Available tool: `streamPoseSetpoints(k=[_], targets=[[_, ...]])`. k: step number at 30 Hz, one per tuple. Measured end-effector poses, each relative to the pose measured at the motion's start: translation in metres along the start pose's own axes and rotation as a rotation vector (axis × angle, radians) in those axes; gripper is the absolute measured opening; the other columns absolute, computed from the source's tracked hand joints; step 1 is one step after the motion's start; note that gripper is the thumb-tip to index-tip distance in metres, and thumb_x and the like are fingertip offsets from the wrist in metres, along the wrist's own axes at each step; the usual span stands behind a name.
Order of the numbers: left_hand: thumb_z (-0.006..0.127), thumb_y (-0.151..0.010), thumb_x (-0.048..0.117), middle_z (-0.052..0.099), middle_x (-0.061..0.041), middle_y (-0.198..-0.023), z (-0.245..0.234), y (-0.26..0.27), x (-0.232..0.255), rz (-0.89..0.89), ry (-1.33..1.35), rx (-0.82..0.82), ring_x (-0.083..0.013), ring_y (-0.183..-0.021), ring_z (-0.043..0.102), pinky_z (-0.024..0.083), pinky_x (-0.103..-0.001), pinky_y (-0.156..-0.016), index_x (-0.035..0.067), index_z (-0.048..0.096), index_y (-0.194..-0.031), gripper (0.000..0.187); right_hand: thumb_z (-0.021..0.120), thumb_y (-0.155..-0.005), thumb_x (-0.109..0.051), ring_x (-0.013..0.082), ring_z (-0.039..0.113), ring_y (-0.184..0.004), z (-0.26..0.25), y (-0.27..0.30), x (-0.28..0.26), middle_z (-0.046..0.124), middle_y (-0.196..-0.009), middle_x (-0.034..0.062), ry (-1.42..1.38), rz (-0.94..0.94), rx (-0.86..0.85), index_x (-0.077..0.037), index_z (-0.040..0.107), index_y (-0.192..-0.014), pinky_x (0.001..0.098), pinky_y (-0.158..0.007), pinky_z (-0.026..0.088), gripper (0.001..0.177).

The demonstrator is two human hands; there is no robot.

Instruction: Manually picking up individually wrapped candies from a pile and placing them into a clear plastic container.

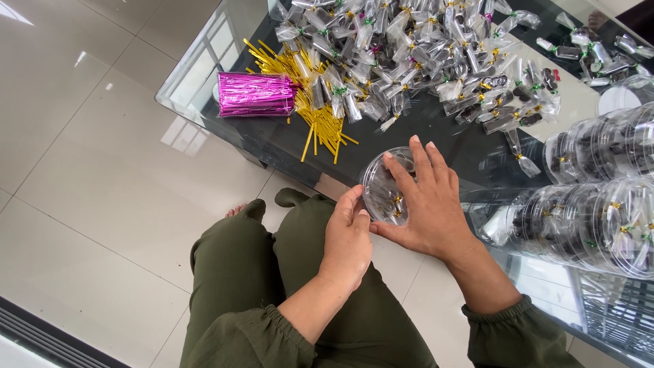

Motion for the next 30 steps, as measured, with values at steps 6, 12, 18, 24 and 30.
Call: streamPoseSetpoints(k=[6,12,18,24,30], targets=[[0.035,-0.101,-0.003,0.030,-0.030,-0.162,0.002,-0.001,0.003,0.002,0.004,-0.010,-0.0422,-0.153,0.025,0.034,-0.045,-0.119,0.001,0.035,-0.155,0.054,0.075,-0.062,-0.079,0.0454,0.020,-0.153,0.000,-0.001,-0.002,0.025,-0.168,0.0197,0.017,-0.028,-0.008,-0.033,0.043,-0.157,0.0690,-0.113,0.026,0.111],[0.037,-0.103,-0.001,0.031,-0.028,-0.162,0.003,-0.004,-0.003,-0.027,-0.026,-0.029,-0.0413,-0.153,0.025,0.034,-0.042,-0.119,0.005,0.036,-0.155,0.053,0.073,-0.061,-0.084,0.0482,0.019,-0.153,-0.002,0.004,0.002,0.024,-0.168,0.0219,0.055,-0.002,0.004,-0.036,0.042,-0.158,0.0713,-0.111,0.024,0.113],[0.036,-0.102,-0.002,0.025,-0.037,-0.161,0.011,0.011,0.018,-0.040,0.029,-0.044,-0.0474,-0.153,0.016,0.026,-0.049,-0.124,0.001,0.030,-0.158,0.056,0.074,-0.061,-0.082,0.0521,0.020,-0.151,0.003,0.009,0.001,0.018,-0.169,0.0244,0.144,0.001,-0.013,-0.036,0.034,-0.161,0.0696,-0.101,0.042,0.117],[0.038,-0.100,-0.004,0.024,-0.041,-0.160,0.013,0.008,0.019,0.021,0.065,-0.020,-0.0469,-0.154,0.018,0.027,-0.048,-0.123,-0.005,0.026,-0.157,0.058,0.079,-0.060,-0.075,0.0489,0.031,-0.144,0.007,0.006,0.003,0.020,-0.166,0.0234,0.227,-0.026,0.020,-0.036,0.030,-0.163,0.0620,-0.091,0.053,0.121],[0.052,-0.103,0.025,0.059,-0.015,-0.138,-0.006,-0.015,-0.014,-0.202,0.081,0.039,-0.0242,-0.130,0.059,0.046,-0.043,-0.108,0.010,0.045,-0.151,0.052,0.089,-0.054,-0.059,0.0577,0.037,-0.136,-0.010,0.034,0.017,0.027,-0.160,0.0335,-0.141,-0.092,0.122,-0.020,0.041,-0.159,0.0724,-0.098,0.042,0.122]])
Point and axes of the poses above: each hand's wrist, its own y-axis away from the middle knuckle, its own z-axis out of the palm, x = y × z, the point moved 7 cm from there along -y, towards the middle knuckle
